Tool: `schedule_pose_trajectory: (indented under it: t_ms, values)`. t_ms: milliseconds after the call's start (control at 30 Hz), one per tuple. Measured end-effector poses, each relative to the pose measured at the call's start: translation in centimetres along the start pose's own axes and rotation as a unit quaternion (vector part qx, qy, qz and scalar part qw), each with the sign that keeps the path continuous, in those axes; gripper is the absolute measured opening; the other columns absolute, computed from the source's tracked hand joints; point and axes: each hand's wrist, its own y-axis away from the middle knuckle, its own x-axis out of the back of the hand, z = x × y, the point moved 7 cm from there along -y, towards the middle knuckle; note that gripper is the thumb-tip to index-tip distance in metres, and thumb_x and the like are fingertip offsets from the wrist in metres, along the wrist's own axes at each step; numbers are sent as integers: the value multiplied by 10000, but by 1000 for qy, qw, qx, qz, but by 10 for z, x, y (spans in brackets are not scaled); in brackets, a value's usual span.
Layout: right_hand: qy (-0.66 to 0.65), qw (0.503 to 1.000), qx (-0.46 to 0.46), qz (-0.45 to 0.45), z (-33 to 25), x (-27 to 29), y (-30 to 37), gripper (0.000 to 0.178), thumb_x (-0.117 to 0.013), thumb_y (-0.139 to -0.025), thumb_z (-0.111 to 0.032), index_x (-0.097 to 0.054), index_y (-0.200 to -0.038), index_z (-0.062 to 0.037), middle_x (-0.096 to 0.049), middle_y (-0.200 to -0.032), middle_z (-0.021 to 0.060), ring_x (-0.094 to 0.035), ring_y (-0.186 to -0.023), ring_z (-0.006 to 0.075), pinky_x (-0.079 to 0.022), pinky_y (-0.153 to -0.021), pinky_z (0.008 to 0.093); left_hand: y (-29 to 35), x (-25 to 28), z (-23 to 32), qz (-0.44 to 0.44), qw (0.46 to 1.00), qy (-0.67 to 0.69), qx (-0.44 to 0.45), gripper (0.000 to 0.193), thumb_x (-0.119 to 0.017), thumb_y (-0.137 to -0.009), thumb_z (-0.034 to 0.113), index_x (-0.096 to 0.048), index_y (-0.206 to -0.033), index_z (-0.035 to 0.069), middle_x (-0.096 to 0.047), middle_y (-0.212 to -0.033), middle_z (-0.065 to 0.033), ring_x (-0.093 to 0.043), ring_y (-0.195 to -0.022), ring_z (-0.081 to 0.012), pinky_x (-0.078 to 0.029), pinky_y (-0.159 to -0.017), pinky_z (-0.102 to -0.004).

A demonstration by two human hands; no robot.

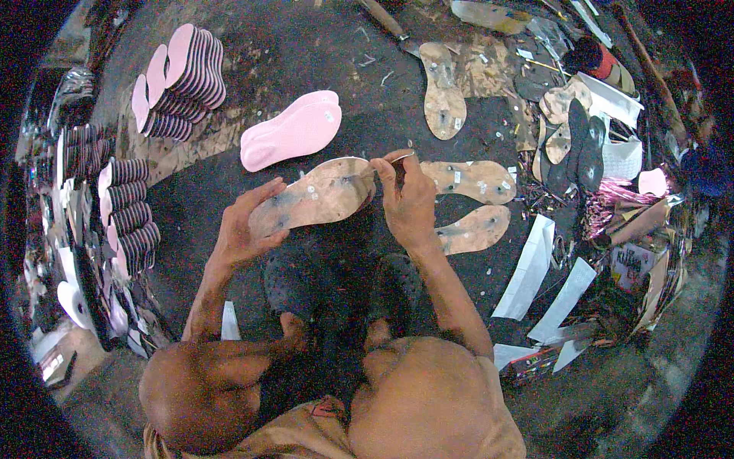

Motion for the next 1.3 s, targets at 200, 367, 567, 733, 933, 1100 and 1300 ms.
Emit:
schedule_pose_trajectory:
  t_ms: [200, 367, 567, 733, 933, 1100, 1300]
  values:
    - [116, 972, 204, -27, -39, -33, 8, 187, -738, -1086, -211, -698, -1114, -31, -754, -970, 162, -742, -775, 287, -559, -666, 423, -3, 2, -3, -1, 1000, 13, -5, 970, -943, -750, 138, -538, -1632, 127, -681, -1550, -107, -611, -1456, -347, -408, -1261, -504]
    - [18, 986, 159, -48, -78, -72, 19, 133, -793, -1044, -140, -722, -1098, -42, -770, -912, 150, -759, -751, 302, -577, -668, 401, -3, 1, 0, 3, 999, 24, -25, 1053, -932, -745, 81, -457, -1683, 134, -689, -1531, -111, -603, -1441, -383, -412, -1262, -503]
    - [-13, 970, 209, -126, -75, -120, 44, 140, -779, -1024, -175, -727, -1110, -77, -760, -980, 133, -723, -813, 374, -567, -692, 504, 5, 0, -15, 10, 1000, 0, 4, 1064, -923, -704, 55, -469, -1664, 117, -654, -1558, -133, -589, -1442, -374, -421, -1250, -481]
    - [-14, 973, 177, -145, -61, -98, 67, 134, -809, -1004, -164, -732, -1056, -67, -756, -968, 138, -721, -851, 370, -580, -754, 480, -5, -2, 2, 56, 992, -73, -86, 939, -913, -725, 88, -548, -1591, 82, -672, -1524, -147, -614, -1402, -374, -457, -1207, -481]
    - [-36, 996, 88, -1, -52, -33, 22, 184, -711, -1103, -214, -729, -1112, -31, -789, -1023, 125, -733, -876, 265, -573, -790, 398, -68, 56, -22, 115, 982, -125, -86, 789, -885, -787, 129, -623, -1526, 38, -696, -1480, -185, -656, -1379, -363, -491, -1199, -450]
    - [-39, 995, -30, 89, 7, 30, 1, 265, -645, -1155, -264, -725, -1126, -13, -803, -1041, 103, -717, -889, 169, -564, -797, 332, -39, 31, -17, 93, 992, -53, -65, 801, -910, -771, 120, -633, -1517, 34, -687, -1510, -176, -662, -1394, -330, -504, -1198, -439]
    - [-41, 998, -51, -16, 20, 4, -2, 217, -622, -1169, -223, -658, -1149, -10, -821, -1111, 114, -759, -903, 143, -606, -786, 291, -1, -4, -7, 21, 998, -55, -38, 856, -936, -757, 152, -627, -1552, 93, -695, -1515, -137, -650, -1398, -331, -460, -1235, -458]
